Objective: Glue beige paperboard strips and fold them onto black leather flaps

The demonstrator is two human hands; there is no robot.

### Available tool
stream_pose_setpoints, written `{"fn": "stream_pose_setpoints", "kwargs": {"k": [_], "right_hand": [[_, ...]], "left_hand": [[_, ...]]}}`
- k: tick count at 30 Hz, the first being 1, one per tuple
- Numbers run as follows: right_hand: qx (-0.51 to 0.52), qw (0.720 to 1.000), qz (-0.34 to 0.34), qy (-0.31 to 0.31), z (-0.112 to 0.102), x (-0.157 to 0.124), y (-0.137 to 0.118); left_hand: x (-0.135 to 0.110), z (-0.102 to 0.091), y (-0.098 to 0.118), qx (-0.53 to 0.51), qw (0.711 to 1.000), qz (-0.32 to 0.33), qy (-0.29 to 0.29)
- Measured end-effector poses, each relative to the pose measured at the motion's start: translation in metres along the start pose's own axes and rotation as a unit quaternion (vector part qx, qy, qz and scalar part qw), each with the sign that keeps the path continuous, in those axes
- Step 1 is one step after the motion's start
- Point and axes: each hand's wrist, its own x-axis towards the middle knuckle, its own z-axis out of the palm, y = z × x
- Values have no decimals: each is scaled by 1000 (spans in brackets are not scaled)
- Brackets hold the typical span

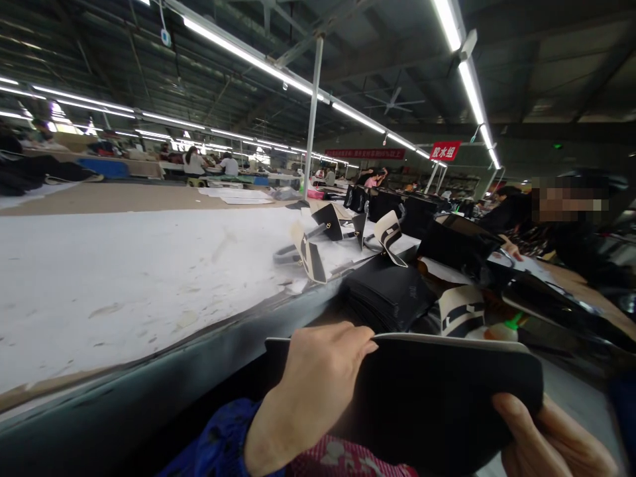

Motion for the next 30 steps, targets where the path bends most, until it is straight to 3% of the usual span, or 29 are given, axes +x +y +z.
{"fn": "stream_pose_setpoints", "kwargs": {"k": [5,11,17,25,30], "right_hand": [[22,998,49,-14,11,1,-4],[57,998,30,-8,21,6,-21],[102,992,70,0,26,4,-34],[40,999,-10,24,30,-4,-37],[32,999,-39,-4,37,-9,-47]], "left_hand": [[3,5,6,-23,999,27,13],[0,4,3,-24,999,40,-1],[-3,8,2,-43,998,44,0],[2,26,9,-21,998,63,8],[3,34,17,5,994,102,49]]}}
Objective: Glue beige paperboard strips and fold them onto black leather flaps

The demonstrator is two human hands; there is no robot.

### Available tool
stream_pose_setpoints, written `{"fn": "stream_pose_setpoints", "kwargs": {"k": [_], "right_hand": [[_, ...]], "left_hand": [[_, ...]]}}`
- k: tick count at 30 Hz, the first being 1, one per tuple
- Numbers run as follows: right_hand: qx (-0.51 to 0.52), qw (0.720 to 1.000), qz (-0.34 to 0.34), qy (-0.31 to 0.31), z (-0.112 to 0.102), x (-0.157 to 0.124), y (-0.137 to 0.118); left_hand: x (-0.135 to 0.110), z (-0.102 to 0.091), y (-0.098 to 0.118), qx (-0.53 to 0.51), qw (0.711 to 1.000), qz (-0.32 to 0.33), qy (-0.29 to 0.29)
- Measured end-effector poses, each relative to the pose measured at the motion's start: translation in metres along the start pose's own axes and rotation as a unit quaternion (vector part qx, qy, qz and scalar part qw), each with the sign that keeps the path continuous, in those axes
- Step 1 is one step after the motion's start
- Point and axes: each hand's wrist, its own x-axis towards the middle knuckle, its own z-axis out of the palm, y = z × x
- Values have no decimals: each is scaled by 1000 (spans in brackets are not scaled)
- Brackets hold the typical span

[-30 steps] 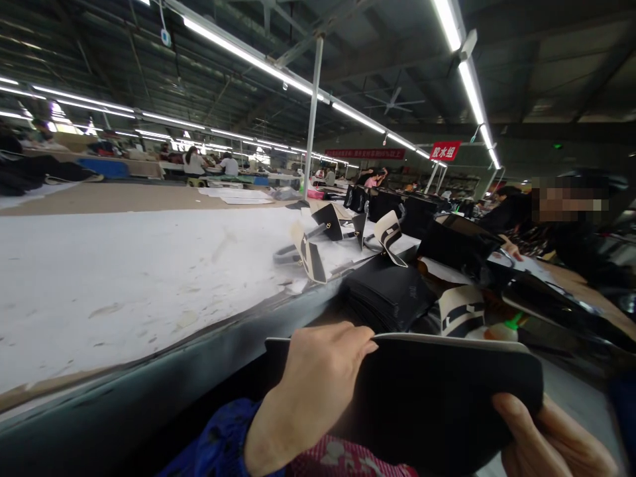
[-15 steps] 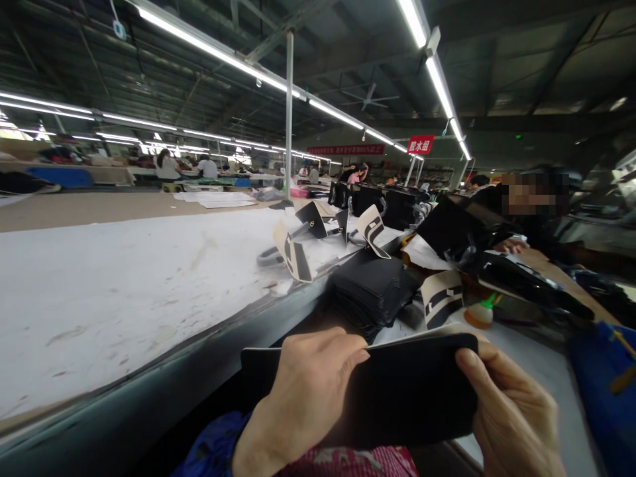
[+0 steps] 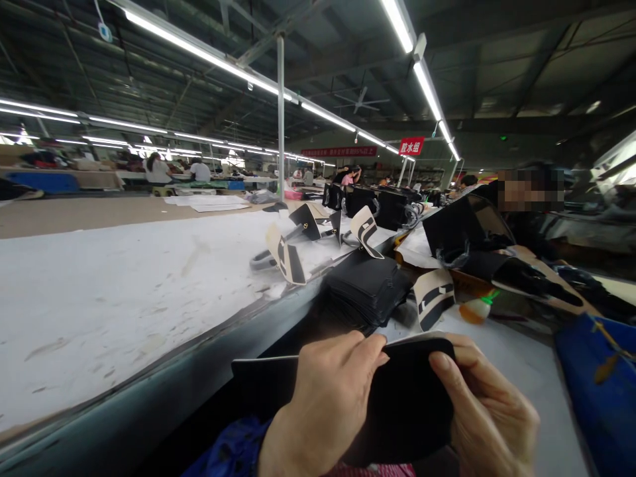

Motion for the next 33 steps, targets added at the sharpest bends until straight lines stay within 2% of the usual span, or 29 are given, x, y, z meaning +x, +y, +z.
{"fn": "stream_pose_setpoints", "kwargs": {"k": [5,11,24,33], "right_hand": [[40,998,-21,-54,3,4,1],[102,993,-16,-53,2,2,-2],[23,996,-85,23,10,-1,-2],[-38,984,-175,18,13,-6,-3]], "left_hand": [[-1,-5,-3,-20,1000,-22,-6],[-3,-9,-5,-44,999,-26,19],[-8,-1,-4,-56,998,-14,25],[6,11,3,-47,998,5,31]]}}
